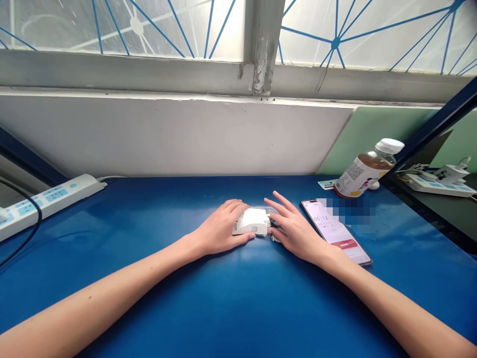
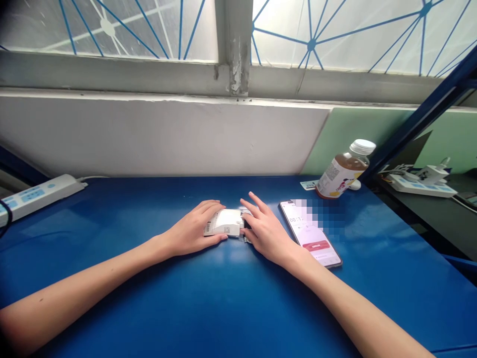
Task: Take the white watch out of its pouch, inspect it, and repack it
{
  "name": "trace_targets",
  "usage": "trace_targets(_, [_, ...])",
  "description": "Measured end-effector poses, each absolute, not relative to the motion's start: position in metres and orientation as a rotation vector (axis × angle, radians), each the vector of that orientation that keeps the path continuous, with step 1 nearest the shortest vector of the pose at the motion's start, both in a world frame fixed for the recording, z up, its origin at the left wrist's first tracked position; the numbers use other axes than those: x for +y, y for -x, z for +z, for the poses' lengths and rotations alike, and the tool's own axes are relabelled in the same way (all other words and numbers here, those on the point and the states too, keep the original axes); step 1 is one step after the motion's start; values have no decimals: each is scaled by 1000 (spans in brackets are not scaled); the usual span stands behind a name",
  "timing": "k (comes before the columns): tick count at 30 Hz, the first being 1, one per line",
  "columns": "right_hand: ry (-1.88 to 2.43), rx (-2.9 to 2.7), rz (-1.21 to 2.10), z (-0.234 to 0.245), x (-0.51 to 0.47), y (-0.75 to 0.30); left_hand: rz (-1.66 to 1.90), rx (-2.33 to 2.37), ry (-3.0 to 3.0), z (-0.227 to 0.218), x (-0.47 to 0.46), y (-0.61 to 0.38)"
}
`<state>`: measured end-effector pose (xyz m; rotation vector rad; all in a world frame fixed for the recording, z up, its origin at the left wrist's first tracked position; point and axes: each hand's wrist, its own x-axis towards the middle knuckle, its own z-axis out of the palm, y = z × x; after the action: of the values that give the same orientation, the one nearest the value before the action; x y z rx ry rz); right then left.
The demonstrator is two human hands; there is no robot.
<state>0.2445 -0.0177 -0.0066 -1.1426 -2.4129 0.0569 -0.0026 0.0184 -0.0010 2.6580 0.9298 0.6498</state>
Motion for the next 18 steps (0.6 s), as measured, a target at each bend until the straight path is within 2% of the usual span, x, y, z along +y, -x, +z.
trace_targets(11, [1124,-2493,-38,4,-13,-261,645,978,-2670,0,18,2])
trace_targets(18, [1198,-2525,54,17,-13,-269,637,1003,-2661,0,18,2])
